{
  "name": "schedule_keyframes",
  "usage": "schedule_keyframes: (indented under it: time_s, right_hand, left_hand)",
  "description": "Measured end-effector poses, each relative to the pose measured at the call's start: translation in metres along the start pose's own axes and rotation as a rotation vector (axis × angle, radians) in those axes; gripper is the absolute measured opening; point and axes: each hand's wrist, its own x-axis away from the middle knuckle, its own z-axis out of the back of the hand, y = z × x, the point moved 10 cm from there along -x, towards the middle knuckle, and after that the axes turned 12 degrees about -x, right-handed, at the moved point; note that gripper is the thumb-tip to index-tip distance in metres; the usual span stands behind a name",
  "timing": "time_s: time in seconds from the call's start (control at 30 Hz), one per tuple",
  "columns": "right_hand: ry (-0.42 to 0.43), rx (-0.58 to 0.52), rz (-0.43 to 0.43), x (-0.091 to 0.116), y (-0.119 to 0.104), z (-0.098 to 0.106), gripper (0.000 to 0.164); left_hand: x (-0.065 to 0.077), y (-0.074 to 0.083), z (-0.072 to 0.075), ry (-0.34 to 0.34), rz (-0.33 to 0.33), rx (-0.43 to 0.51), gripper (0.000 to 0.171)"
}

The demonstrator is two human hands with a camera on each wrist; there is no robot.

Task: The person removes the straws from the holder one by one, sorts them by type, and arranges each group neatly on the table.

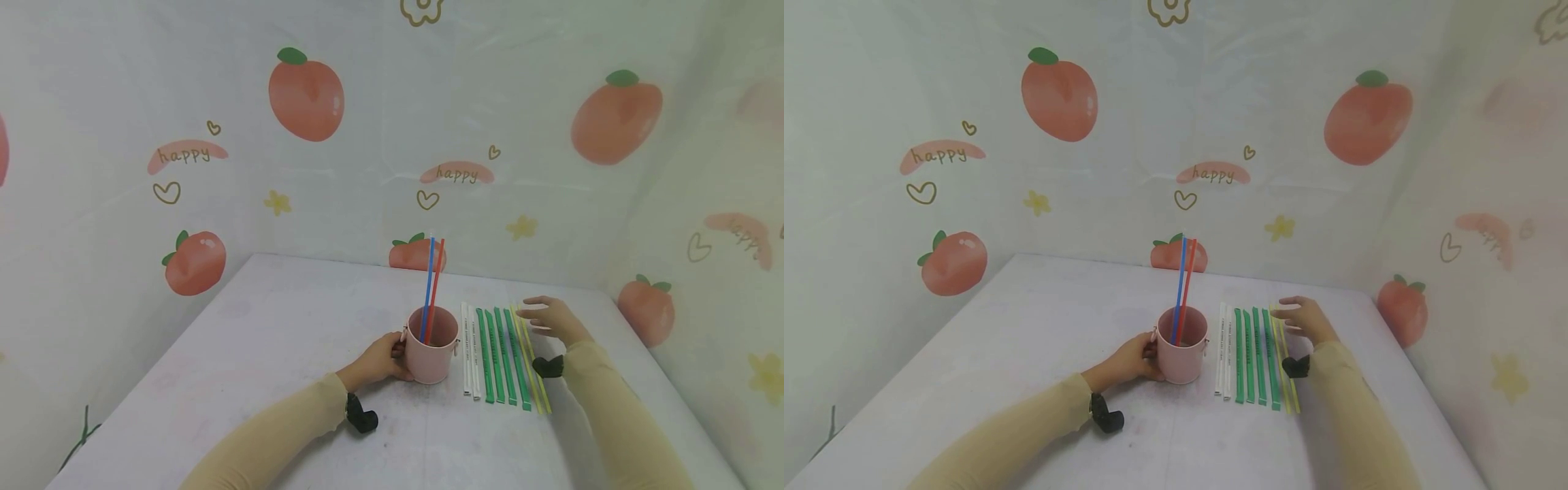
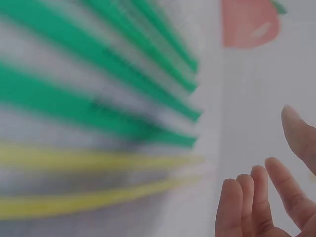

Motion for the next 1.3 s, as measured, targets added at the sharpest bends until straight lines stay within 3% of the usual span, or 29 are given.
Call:
schedule_keyframes:
  time_s: [0.33, 0.7, 0.9, 1.3]
  right_hand:
    - [-0.031, -0.129, 0.167, 0.008, -0.062, -0.030, 0.069]
    - [-0.067, -0.169, 0.282, 0.014, -0.105, -0.068, 0.059]
    - [-0.068, -0.190, 0.338, 0.016, -0.114, -0.092, 0.060]
    - [-0.104, -0.209, 0.354, 0.019, -0.105, -0.136, 0.069]
  left_hand:
    - [-0.002, -0.002, -0.001, 0.004, -0.012, -0.001, 0.072]
    - [-0.001, -0.002, 0.000, -0.002, 0.003, -0.006, 0.075]
    - [-0.001, -0.002, -0.001, -0.002, 0.002, 0.001, 0.073]
    - [-0.002, -0.002, -0.001, 0.000, 0.001, -0.001, 0.073]
